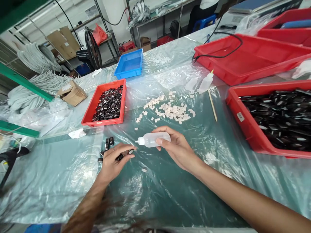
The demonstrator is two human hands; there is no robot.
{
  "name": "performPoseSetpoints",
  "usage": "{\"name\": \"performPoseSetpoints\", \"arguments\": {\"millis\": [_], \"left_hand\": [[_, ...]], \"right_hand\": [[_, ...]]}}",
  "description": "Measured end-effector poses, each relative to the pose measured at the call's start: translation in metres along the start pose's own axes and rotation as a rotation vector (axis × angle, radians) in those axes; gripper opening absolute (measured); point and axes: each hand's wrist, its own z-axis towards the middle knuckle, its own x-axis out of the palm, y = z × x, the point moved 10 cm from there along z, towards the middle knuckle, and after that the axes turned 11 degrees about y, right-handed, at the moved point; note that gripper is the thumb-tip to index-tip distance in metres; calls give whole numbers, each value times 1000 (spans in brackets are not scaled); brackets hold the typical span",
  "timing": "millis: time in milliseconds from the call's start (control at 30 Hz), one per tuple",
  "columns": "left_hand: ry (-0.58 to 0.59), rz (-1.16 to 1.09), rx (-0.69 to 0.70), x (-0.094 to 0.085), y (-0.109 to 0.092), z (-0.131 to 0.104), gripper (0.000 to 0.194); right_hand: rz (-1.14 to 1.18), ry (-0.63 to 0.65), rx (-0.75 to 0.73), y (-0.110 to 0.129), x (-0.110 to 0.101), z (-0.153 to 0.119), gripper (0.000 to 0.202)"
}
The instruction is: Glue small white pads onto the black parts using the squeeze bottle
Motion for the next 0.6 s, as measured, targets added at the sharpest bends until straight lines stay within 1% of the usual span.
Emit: {"name": "performPoseSetpoints", "arguments": {"millis": [67, 167, 267, 400, 467, 600], "left_hand": [[-35, 5, -3, -2, 2, -2, 22], [-54, 45, 30, -2, -3, -4, 25], [-33, 93, 78, -1, -11, -3, 24], [-9, 105, 108, -2, -16, -1, 30], [-23, 106, 123, -5, -17, -2, 30], [-23, 115, 127, -5, -17, -1, 30]], "right_hand": [[25, -19, 16, -4, -1, -1, 28], [21, -23, 11, -7, -3, -2, 25], [-38, 20, -11, -5, 0, -5, 23], [-76, 43, 24, -4, 5, -9, 26], [-104, 65, 20, 0, 10, -11, 27], [-211, 79, -60, 18, 17, -11, 22]]}}
